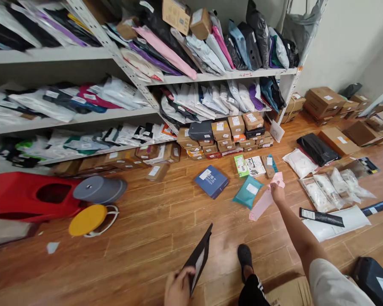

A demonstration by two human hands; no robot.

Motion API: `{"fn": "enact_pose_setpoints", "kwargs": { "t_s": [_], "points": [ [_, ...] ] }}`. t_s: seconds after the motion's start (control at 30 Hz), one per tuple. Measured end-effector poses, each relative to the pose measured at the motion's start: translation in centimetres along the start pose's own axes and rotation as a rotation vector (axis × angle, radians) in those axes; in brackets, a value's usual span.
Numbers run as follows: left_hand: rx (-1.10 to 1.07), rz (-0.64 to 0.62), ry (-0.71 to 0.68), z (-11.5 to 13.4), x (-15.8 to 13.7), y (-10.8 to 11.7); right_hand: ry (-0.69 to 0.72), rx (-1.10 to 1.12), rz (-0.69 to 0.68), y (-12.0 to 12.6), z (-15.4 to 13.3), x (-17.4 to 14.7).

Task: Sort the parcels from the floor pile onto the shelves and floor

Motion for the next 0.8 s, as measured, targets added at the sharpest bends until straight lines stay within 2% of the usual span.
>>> {"fn": "enact_pose_setpoints", "kwargs": {
  "t_s": [0.1,0.2,0.3,0.37,0.43,0.53,0.63,0.67,0.73,0.77,0.8],
  "points": [
    [0.134,-0.137,-0.056,5.3,2.9,-4.1,0.091,0.056,0.027,2.8,-3.1,-0.9],
    [0.287,-0.262,-0.124,11.7,3.8,-7.4,0.225,0.126,0.009,4.6,-8.5,-2.7],
    [0.336,-0.31,-0.171,16.9,3.3,-8.9,0.391,0.213,-0.005,5.4,-15.7,-5.7],
    [0.309,-0.266,-0.128,18.7,3.2,-8.5,0.484,0.275,0.011,5.8,-20.7,-7.9],
    [0.234,-0.166,-0.073,19.1,3.8,-7.1,0.561,0.341,0.05,6.3,-25.0,-10.2],
    [-0.08,0.007,-0.01,18.0,5.8,-3.2,0.719,0.441,0.099,6.8,-29.4,-13.3],
    [-0.4,0.119,0.005,15.9,8.3,2.4,0.936,0.726,0.12,6.0,-30.9,-15.7],
    [-0.47,0.14,0.006,15.2,9.1,4.5,0.951,0.878,0.142,5.2,-30.7,-16.1],
    [-0.612,0.158,0.012,13.9,10.6,8.8,0.802,0.996,0.166,2.3,-30.1,-16.3],
    [-0.69,0.153,0.016,13.3,11.3,10.9,0.71,0.997,0.117,0.4,-29.9,-16.3],
    [-0.759,0.139,0.02,12.9,11.9,12.9,0.639,0.998,-0.023,-1.8,-29.9,-16.5]
  ]
}}
Point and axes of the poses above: each hand's wrist, its own x-axis towards the middle knuckle, its own y-axis out of the back of the hand, z = x × y, the point moved 2 cm from there along x, towards the middle knuckle, and after that the axes turned 9 degrees about -x, right-handed, at the moved point
